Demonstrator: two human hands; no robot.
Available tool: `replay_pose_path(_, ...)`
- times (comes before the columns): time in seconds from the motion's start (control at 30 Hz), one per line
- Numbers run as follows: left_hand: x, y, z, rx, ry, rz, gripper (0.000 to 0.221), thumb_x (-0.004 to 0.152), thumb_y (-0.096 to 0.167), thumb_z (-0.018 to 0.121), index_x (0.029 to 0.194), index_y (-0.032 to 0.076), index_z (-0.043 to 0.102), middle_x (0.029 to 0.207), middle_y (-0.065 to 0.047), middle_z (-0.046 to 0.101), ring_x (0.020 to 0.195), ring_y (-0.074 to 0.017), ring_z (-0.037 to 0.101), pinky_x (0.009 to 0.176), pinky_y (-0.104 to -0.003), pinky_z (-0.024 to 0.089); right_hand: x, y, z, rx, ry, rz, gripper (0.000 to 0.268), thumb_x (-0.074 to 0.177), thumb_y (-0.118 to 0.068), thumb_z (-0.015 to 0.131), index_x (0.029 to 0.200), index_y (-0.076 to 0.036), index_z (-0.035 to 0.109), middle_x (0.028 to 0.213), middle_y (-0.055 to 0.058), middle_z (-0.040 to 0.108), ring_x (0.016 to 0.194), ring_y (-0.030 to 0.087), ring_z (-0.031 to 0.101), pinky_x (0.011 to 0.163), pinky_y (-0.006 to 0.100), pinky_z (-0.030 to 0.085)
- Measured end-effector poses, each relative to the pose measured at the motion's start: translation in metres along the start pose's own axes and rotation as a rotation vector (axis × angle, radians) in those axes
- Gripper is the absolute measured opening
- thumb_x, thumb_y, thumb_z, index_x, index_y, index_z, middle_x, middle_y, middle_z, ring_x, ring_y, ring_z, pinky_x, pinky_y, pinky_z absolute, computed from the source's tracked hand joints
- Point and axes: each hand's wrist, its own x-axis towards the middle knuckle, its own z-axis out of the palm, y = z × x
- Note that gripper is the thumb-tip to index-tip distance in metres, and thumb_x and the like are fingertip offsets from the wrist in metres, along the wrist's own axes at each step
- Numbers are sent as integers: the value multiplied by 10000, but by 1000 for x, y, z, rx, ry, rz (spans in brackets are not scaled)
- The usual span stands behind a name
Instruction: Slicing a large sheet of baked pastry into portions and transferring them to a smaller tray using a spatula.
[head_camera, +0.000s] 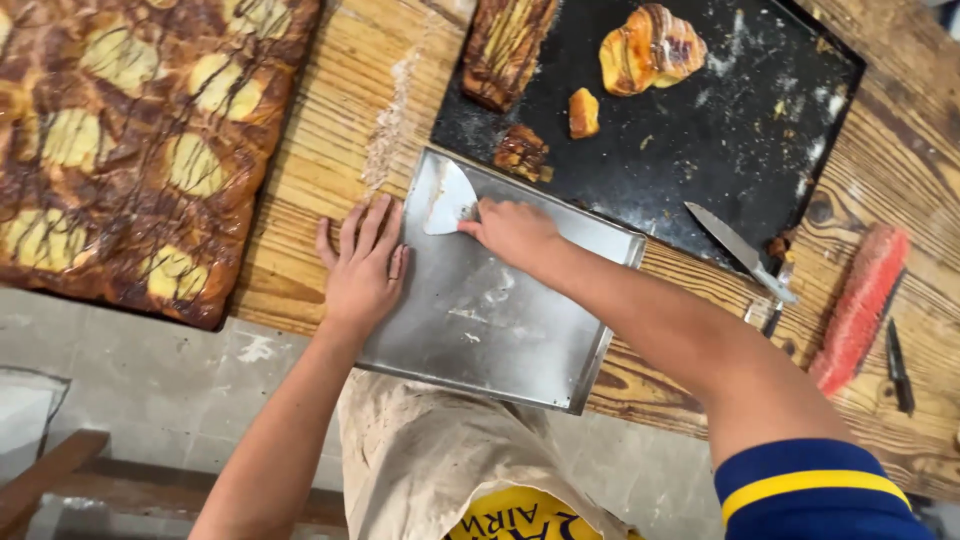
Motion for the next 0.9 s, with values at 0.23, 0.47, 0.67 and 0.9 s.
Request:
replay_pose_path(0.23, 4, -3, -2, -23, -47, 15, 491, 1032, 370, 520, 1512, 267, 517, 1590, -26, 370, 1511, -249, 244, 1211, -615, 97, -17, 2, -5, 72, 52, 40, 608, 1019, -648, 384, 1040, -96, 638, 934, 234, 749, 932, 484, 735, 789, 574, 591)
replay_pose_path(0.47, -1, -6, 5, -72, 10, 8, 410, 1028, 354, 531, 1425, 276, 600, 1565, -28, 387, 1516, -241, 244, 1211, -585, 73, -187, 99, 10, -175, -194, 219, 553, 1054, -569, 358, 1164, -106, 639, 1036, 210, 770, 972, 410, 765, 871, 525, 597)
replay_pose_path(0.67, 1, -5, 1, -84, 6, -6, 476, 1026, 423, 521, 1488, 311, 539, 1546, -37, 401, 1512, -246, 251, 1221, -584, 70, -108, 30, 26, -15, -179, 211, 613, 1056, -662, 314, 1144, -126, 599, 954, 183, 764, 934, 401, 763, 833, 527, 596)
replay_pose_path(0.9, -3, -9, 3, -64, -20, 25, 512, 1051, 412, 454, 1556, 328, 446, 1560, -52, 382, 1511, -273, 247, 1211, -601, 71, -10, -48, 14, 41, 59, -38, 616, 1029, -645, 387, 1006, -75, 619, 871, 226, 741, 878, 456, 747, 747, 542, 599)
